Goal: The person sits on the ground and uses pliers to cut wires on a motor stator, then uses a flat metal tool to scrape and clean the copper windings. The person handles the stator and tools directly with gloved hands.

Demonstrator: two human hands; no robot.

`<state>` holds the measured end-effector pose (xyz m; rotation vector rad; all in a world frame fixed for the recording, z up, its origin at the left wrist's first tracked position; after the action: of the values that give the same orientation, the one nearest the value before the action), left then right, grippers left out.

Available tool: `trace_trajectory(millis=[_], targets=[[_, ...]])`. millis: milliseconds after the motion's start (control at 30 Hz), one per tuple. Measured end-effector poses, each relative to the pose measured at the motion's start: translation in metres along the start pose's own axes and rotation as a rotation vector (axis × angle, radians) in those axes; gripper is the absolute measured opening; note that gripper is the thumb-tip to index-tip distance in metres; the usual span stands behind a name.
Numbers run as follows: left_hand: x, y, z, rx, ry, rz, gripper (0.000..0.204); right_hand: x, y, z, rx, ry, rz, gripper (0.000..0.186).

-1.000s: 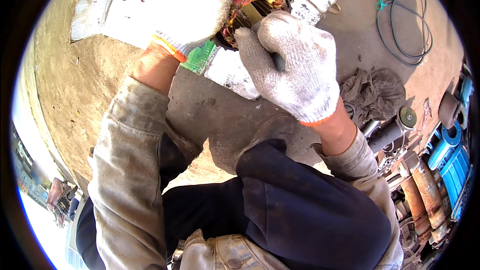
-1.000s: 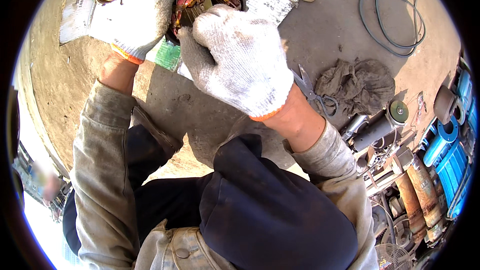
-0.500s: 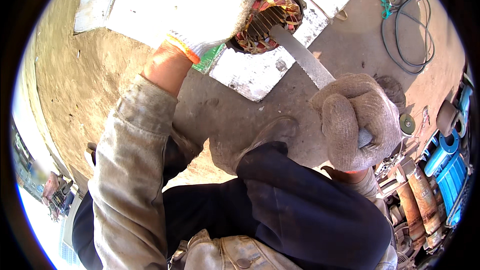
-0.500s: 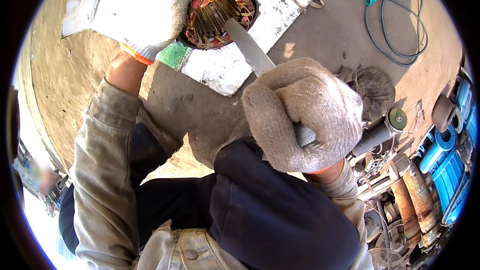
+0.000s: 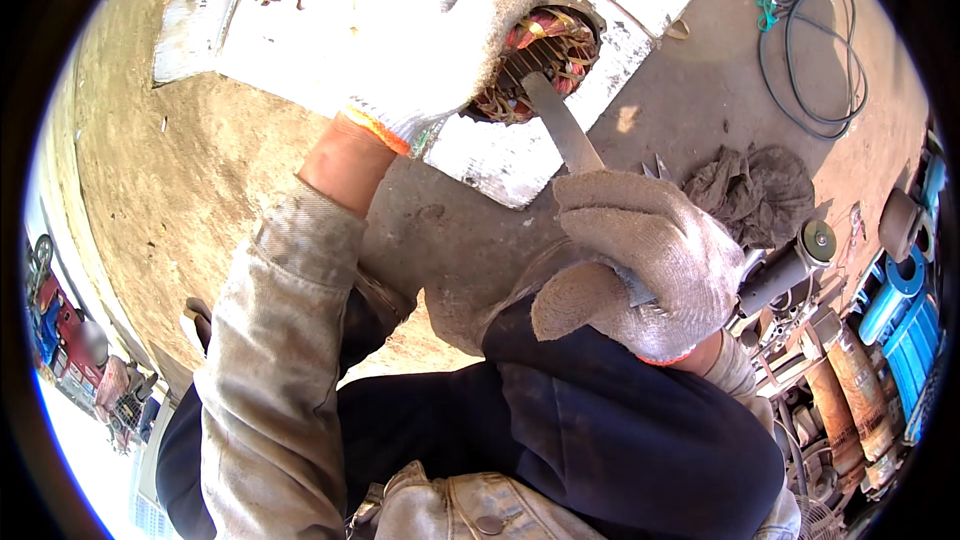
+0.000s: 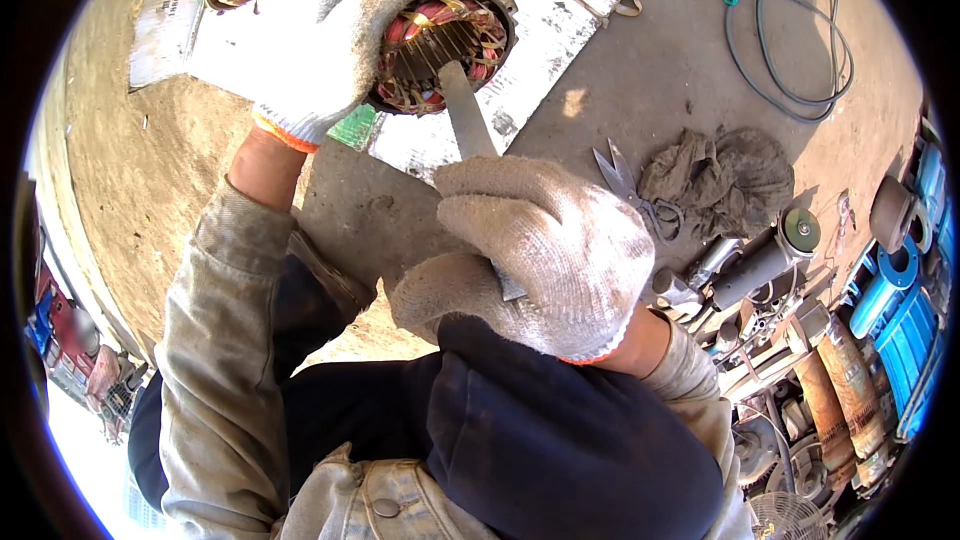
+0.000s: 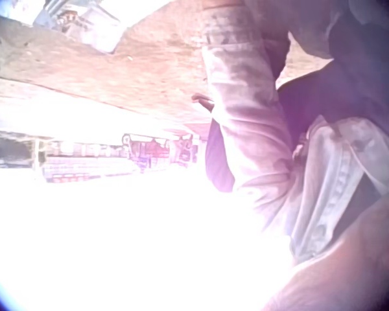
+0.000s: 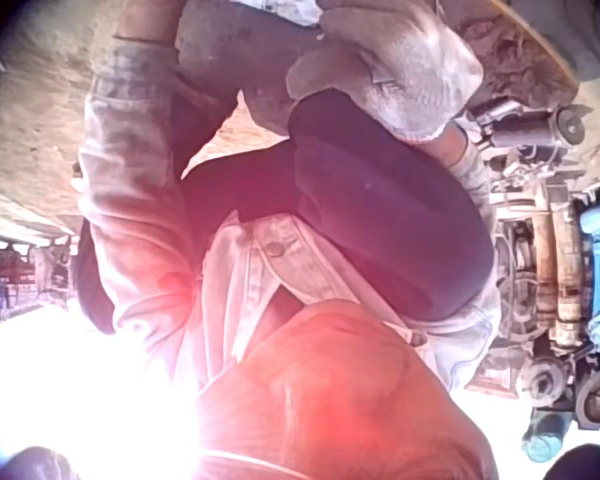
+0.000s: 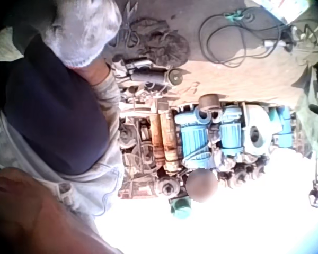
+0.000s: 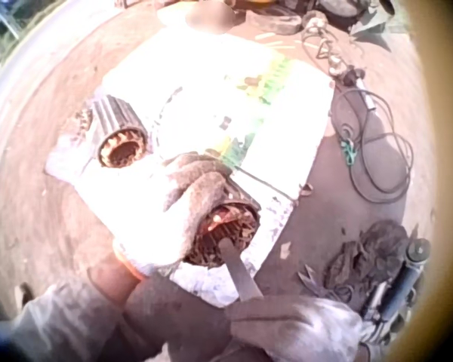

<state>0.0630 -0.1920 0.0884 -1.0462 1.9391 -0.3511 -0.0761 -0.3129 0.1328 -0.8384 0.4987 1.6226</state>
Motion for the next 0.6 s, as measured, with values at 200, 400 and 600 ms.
trace_trajectory(millis=[200, 400, 600], targets=[[-0.001, -0.009, -0.002, -0.058, 0.093, 0.044, 0.022, 0.011, 0.000, -0.001, 0.002, 0.074, -0.083, 0.052], [0.002, 0.000, 0.000, 0.059, 0.034, 0.034, 0.022, 0.010, -0.007, 0.003, 0.014, 0.072, -0.107, 0.039], [-0.003, -0.004, -0.008, 0.118, 0.026, 0.012, 0.023, 0.012, -0.018, 0.011, 0.021, 0.118, -0.089, 0.033]])
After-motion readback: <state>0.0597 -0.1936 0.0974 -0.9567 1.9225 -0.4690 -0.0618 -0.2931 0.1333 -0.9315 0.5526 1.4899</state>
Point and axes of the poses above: each hand's wrist, its own y-axis away from the middle knuckle, its own x-axis out of the palm, z = x × y, the point moved 10 cm from there along -y, towards the middle knuckle, and after that the axes turned 15 degrees about y, right-handed, at the moved point
